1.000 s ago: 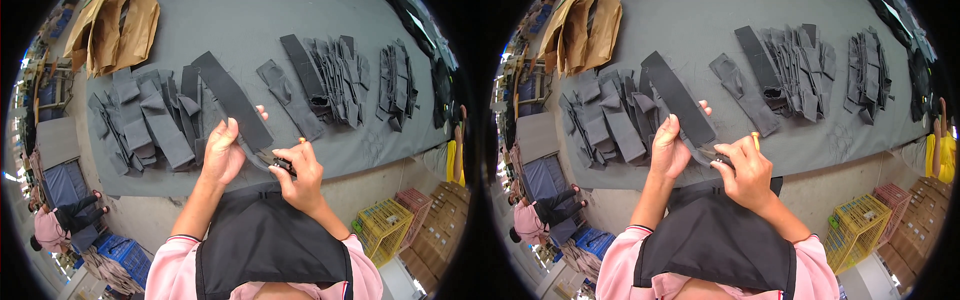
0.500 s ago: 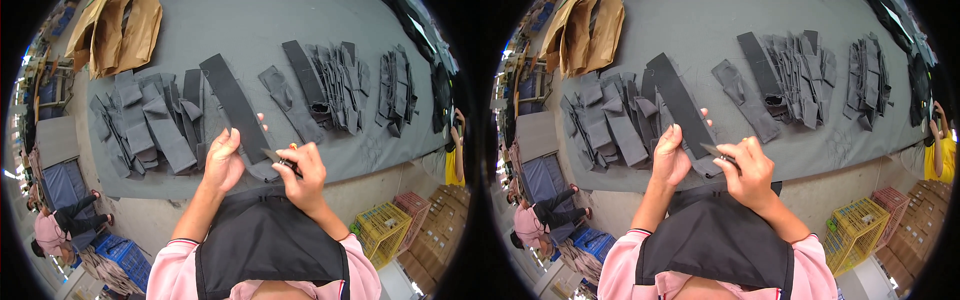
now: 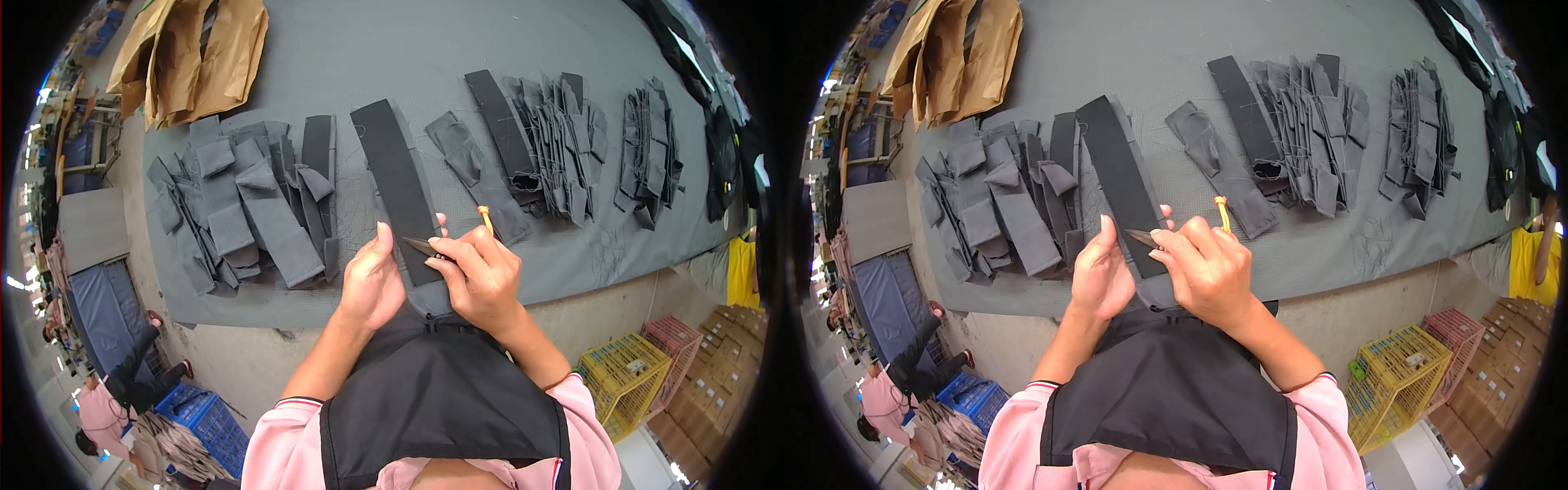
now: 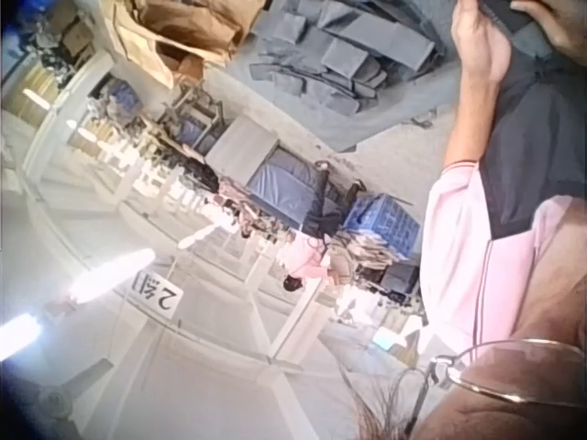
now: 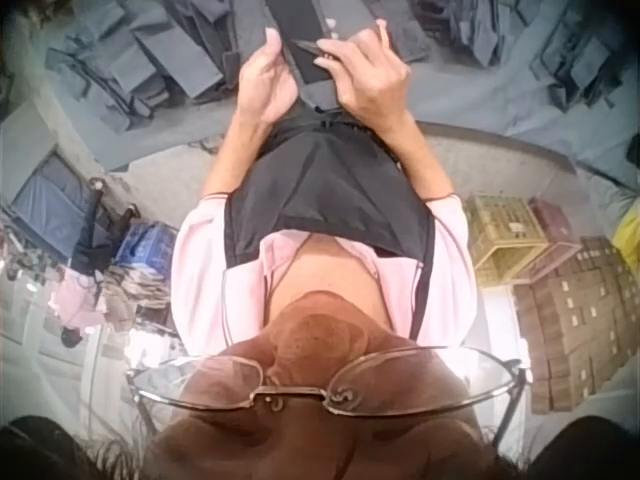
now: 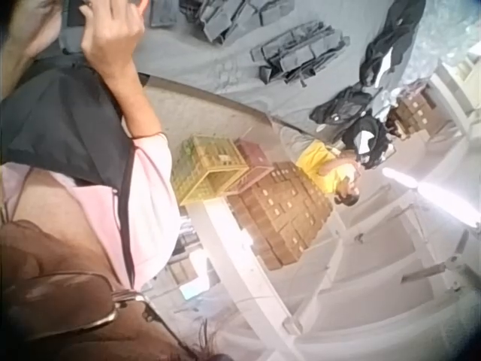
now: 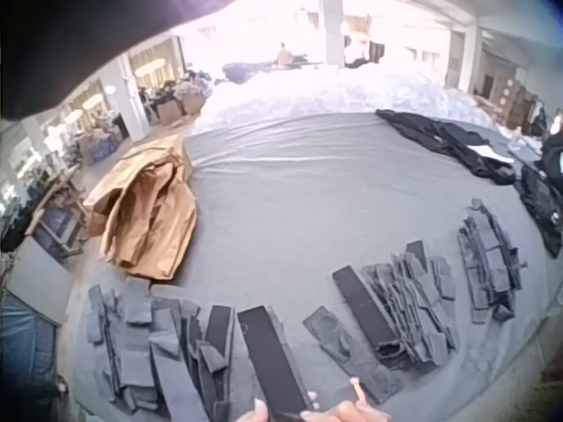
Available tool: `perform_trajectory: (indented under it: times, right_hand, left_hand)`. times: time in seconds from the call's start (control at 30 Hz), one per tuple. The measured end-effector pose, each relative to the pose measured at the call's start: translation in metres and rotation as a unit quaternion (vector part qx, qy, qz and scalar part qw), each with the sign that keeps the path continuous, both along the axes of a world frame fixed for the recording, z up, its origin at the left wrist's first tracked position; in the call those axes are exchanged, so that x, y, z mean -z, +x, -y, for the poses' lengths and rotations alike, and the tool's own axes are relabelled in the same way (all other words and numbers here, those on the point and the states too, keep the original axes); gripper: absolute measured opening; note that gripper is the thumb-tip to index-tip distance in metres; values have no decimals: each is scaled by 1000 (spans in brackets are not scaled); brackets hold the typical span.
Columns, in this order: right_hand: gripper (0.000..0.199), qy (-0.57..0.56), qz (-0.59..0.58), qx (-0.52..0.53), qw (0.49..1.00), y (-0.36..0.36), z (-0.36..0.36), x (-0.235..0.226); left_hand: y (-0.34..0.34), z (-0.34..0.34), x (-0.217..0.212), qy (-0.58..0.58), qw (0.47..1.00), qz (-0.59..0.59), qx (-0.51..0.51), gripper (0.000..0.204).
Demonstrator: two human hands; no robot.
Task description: Trimming loose threads from black fabric strips using small snips.
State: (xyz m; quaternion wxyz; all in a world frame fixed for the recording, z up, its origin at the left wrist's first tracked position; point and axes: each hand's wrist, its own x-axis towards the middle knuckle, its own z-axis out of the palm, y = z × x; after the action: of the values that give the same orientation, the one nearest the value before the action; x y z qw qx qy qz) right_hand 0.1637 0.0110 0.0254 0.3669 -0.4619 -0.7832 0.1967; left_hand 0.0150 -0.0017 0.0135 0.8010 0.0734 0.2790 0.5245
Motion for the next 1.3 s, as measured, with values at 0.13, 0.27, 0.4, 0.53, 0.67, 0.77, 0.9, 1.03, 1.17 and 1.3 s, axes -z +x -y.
perform_trajectory:
  times: [0.13, 0.27, 0.4, 0.53, 0.67, 0.77, 0.9, 1.03, 1.17, 1.3]
  right_hand:
    - [21, -41, -82, 31, 995, 5, 3, -2]
    - [23, -33, -57, 11, 998, 5, 5, 1]
    - [22, -54, -102, 88, 989, 3, 8, 1]
    - [21, -99, -86, 43, 990, 9, 8, 0]
    - [22, -128, -153, 121, 972, 15, 9, 0]
    - [22, -75, -123, 86, 986, 22, 11, -1]
    - [22, -109, -117, 95, 983, 17, 12, 3]
    - [21, -127, -207, 99, 965, 20, 16, 4]
    - [20, -159, -186, 71, 967, 21, 19, 3]
    - [20, -192, -208, 100, 954, 16, 14, 9]
  left_hand:
    - [-4, 1, 1, 1, 1000, -3, 1, 48]
    - [2, 0, 0, 15, 1000, -20, 9, 47]
    - [2, 0, -1, -10, 1000, -9, 6, 45]
    - [5, 0, -3, -18, 999, -37, 11, 44]
    - [5, -1, -1, -9, 996, -86, 8, 43]
    - [5, -4, -2, -31, 995, -93, -19, 36]
    - [10, -4, -3, -56, 989, -136, -23, 34]
    - [7, -1, 0, -49, 989, -140, -1, 32]
    - [7, -1, 1, -70, 985, -157, -2, 32]
    - [6, 0, 3, -107, 984, -140, -15, 32]
